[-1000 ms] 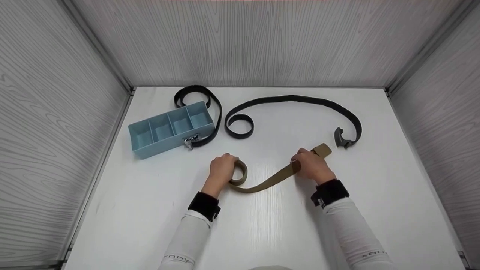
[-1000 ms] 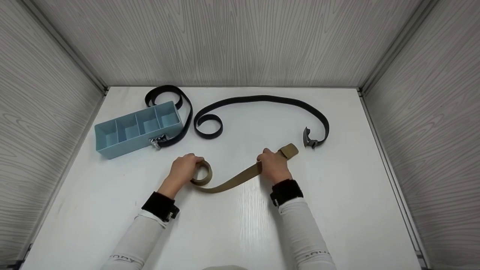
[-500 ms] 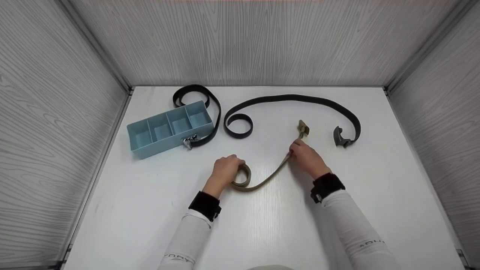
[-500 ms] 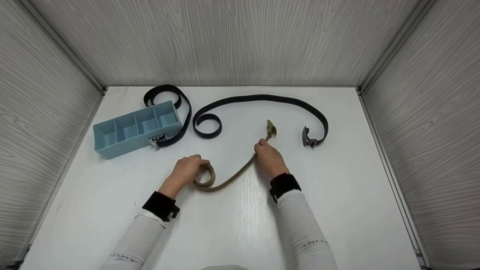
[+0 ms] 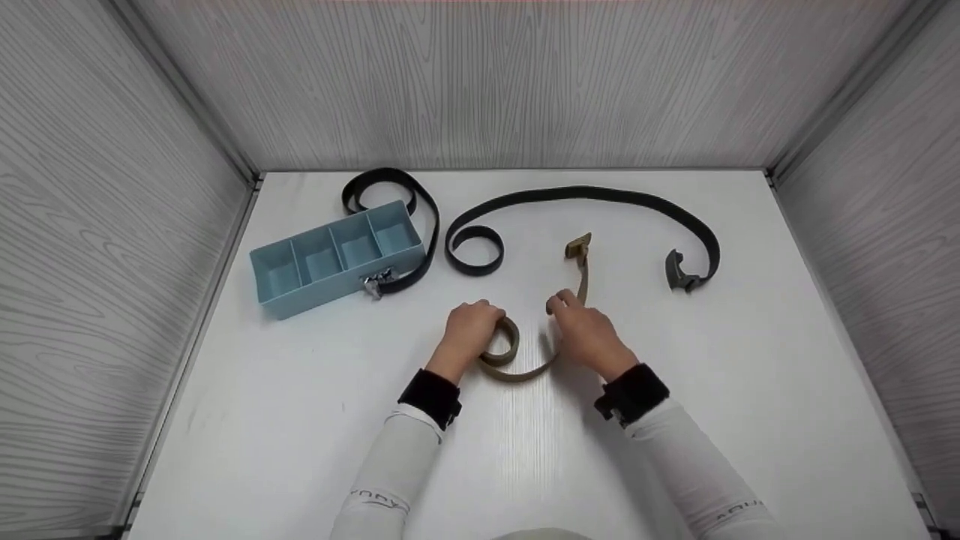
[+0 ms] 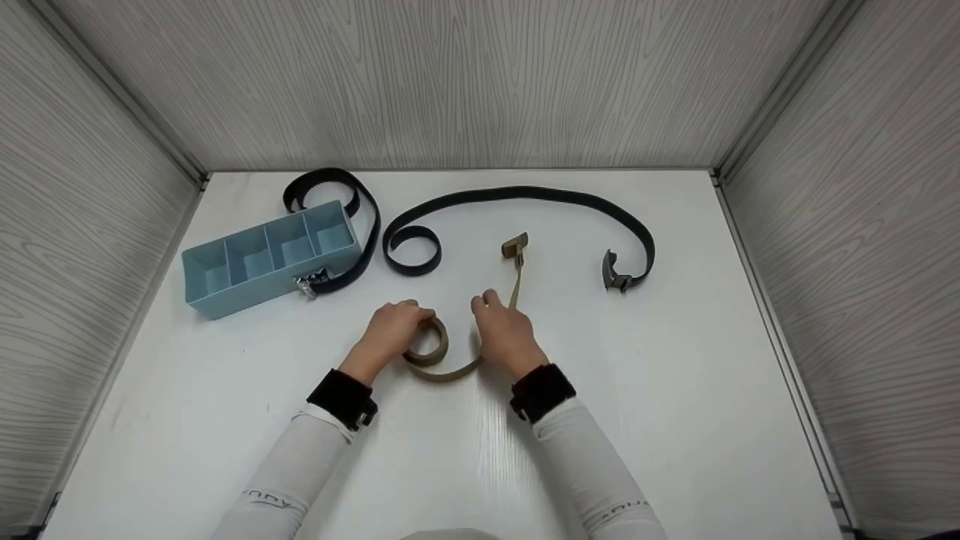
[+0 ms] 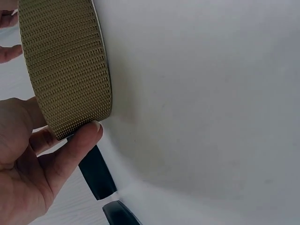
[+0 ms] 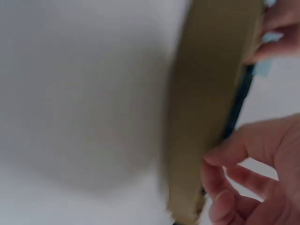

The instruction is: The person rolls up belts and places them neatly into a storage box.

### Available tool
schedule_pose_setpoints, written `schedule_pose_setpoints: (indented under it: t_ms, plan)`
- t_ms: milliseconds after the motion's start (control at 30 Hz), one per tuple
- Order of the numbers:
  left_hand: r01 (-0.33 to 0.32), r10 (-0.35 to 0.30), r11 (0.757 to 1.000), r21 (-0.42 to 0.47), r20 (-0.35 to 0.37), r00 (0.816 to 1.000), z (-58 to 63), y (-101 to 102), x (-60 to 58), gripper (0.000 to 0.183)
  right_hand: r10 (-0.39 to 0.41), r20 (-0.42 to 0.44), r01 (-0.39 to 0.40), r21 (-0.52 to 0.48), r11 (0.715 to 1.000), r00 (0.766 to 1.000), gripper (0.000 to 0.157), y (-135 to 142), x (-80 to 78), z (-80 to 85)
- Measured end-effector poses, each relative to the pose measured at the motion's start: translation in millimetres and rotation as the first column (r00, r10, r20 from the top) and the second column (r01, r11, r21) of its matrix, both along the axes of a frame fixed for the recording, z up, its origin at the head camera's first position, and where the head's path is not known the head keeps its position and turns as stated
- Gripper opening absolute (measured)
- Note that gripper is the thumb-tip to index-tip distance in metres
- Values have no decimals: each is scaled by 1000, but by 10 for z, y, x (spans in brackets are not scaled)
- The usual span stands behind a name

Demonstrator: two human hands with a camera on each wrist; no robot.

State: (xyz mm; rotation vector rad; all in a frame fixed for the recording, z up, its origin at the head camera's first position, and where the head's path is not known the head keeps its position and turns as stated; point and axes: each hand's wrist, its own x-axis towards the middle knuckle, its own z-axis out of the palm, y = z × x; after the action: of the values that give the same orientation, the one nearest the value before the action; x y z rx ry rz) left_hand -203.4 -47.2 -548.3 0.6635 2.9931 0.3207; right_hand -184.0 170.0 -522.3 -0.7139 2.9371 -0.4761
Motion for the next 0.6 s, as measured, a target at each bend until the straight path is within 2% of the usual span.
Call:
schedule_pose_setpoints:
  t_ms: [100, 200, 267, 300, 367, 500, 600]
  plan:
    - [-12, 12, 1000, -12, -2, 1000, 0, 20, -19, 18, 108, 87, -103, -58, 993, 990, 42, -156, 182, 37]
    - [-11, 11, 1000, -25, -9, 1000, 6, 20, -27, 19, 242, 193, -219, -134, 966, 951, 42, -271, 309, 22]
    - [-4, 3, 1000, -30, -17, 1000, 10, 11, -31, 19, 303, 242, -262, -190, 946, 922, 42, -317, 343, -3]
    - [1, -2, 1000, -30, -19, 1000, 11, 5, -33, 19, 320, 247, -273, -207, 940, 915, 43, -327, 346, -14]
    - [17, -18, 999, -29, -26, 999, 10, -8, -34, 19, 324, 231, -271, -234, 934, 917, 45, -325, 328, -38]
    - [62, -62, 998, -8, -24, 998, -8, -28, -30, 19, 283, 140, -252, -203, 946, 949, 44, -272, 254, -88]
    - [96, -95, 995, 7, -27, 995, -15, -29, -18, 18, 289, 83, -272, -176, 946, 954, 38, -257, 205, -136]
